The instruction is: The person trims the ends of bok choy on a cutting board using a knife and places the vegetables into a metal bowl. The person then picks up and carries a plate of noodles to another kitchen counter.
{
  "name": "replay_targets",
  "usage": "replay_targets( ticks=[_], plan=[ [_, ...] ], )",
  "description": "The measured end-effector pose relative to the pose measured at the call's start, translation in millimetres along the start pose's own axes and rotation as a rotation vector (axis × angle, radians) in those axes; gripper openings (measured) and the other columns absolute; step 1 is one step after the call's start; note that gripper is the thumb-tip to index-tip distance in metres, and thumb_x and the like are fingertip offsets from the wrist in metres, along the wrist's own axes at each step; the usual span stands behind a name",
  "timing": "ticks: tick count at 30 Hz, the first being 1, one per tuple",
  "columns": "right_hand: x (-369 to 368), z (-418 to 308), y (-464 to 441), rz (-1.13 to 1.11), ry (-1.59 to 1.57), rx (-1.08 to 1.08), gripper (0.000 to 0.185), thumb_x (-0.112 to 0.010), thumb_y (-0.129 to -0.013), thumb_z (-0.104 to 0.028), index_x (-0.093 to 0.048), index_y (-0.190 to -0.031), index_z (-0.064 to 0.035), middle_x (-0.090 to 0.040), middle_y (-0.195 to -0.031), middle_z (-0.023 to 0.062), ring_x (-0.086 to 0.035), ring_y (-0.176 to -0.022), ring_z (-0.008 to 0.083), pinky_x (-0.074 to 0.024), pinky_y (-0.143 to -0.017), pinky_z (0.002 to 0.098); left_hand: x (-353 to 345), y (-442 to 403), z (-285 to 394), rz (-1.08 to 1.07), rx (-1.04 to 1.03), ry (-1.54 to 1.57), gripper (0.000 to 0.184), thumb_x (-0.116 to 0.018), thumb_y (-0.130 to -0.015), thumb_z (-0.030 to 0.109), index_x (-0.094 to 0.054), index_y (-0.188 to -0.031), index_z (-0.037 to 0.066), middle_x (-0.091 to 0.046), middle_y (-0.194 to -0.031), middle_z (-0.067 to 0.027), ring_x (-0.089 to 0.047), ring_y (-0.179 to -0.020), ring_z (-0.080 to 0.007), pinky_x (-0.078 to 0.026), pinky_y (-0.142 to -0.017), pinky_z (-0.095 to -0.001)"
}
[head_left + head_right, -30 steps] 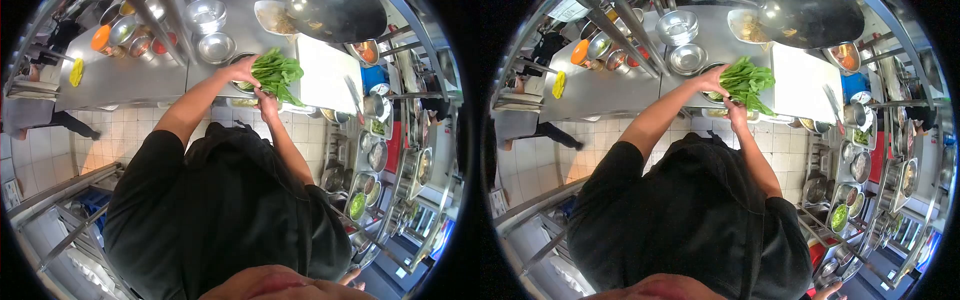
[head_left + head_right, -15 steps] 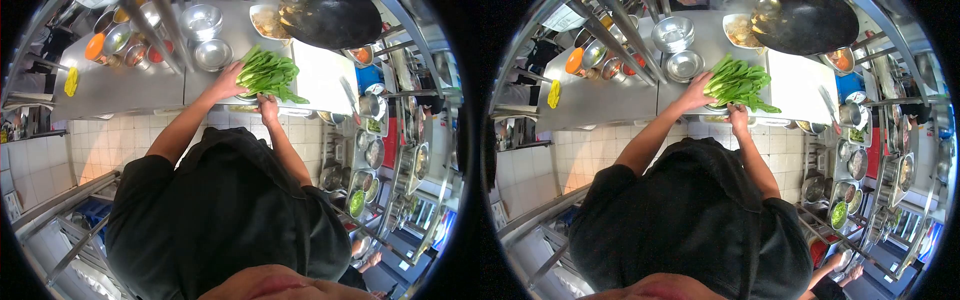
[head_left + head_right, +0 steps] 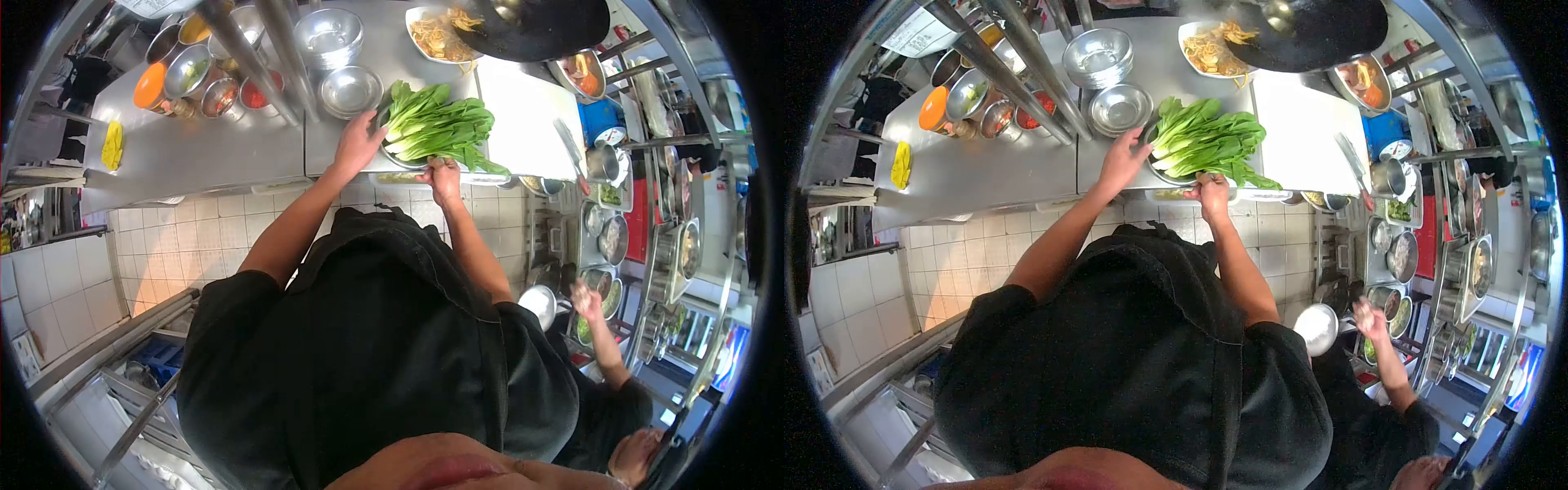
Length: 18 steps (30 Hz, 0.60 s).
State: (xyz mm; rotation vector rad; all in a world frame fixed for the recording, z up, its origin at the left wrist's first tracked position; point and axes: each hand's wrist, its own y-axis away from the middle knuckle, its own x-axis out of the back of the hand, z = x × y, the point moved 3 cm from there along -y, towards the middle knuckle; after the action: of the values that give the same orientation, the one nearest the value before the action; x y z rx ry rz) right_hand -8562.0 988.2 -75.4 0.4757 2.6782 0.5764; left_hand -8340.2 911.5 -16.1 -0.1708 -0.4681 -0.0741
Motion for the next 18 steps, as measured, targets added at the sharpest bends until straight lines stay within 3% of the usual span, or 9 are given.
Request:
replay_targets(
  ticks=[3,6,9,17,18],
  plan=[
    [3.0,2.4,1.5,0.003,-0.018,0.009,0.005,-0.057,-0.087,-0.003,-0.053,-0.087,-0.0006,-0.054,-0.063,0.0068,-0.053,-0.051,0.0145,-0.061,-0.058,0.0369,-1.8,-32.6,27.5,-0.1,0.081,-0.067,0.05,-0.066,-0.086,0.031,-0.057,-0.125,0.002,-0.065,-0.116,-0.0214,-0.062,-0.107,-0.0373,-0.049,-0.091,-0.0444],
    [3.8,1.3,7.1,0.049,-0.037,0.018,0.003,-0.055,-0.087,-0.002,-0.053,-0.087,-0.0011,-0.054,-0.062,0.0067,-0.055,-0.05,0.0154,-0.0614,-0.061,0.0391,-12.9,-63.6,33.8,-0.218,0.143,-0.315,0.049,-0.065,-0.088,0.034,-0.059,-0.126,0.003,-0.067,-0.114,-0.0206,-0.064,-0.107,-0.0328,-0.049,-0.092,-0.0406],
    [0.8,-1.2,14.4,0.1,-0.102,0.04,0.006,-0.054,-0.087,-0.001,-0.054,-0.093,0.0007,-0.057,-0.065,0.0074,-0.056,-0.048,0.0154,-0.0618,-0.059,0.0377,-14.1,-85.7,31.5,-0.213,0.115,-0.325,0.048,-0.064,-0.089,0.034,-0.059,-0.126,0.004,-0.066,-0.118,-0.0201,-0.063,-0.109,-0.0347,-0.048,-0.094,-0.0424],
    [-2.7,20.8,11.6,0.2,-0.16,0.062,0.012,-0.053,-0.088,-0.001,-0.054,-0.098,0.0041,-0.061,-0.072,0.009,-0.059,-0.049,0.0164,-0.0615,-0.057,0.0362,-18.0,-133.1,-33.2,-0.243,0.077,-0.159,0.042,-0.069,-0.086,0.026,-0.065,-0.116,-0.002,-0.069,-0.112,-0.0187,-0.067,-0.103,-0.0282,-0.051,-0.091,-0.0352],
    [-7.2,17.6,15.8,0.182,-0.113,0.04,0.008,-0.053,-0.089,-0.002,-0.058,-0.097,-0.0013,-0.06,-0.069,0.0047,-0.057,-0.049,0.0131,-0.0617,-0.064,0.039,-19.8,-130.4,-40.5,-0.237,0.077,-0.101,0.04,-0.069,-0.086,0.025,-0.065,-0.115,-0.003,-0.069,-0.111,-0.0182,-0.067,-0.102,-0.0271,-0.051,-0.09,-0.0346]
  ],
)
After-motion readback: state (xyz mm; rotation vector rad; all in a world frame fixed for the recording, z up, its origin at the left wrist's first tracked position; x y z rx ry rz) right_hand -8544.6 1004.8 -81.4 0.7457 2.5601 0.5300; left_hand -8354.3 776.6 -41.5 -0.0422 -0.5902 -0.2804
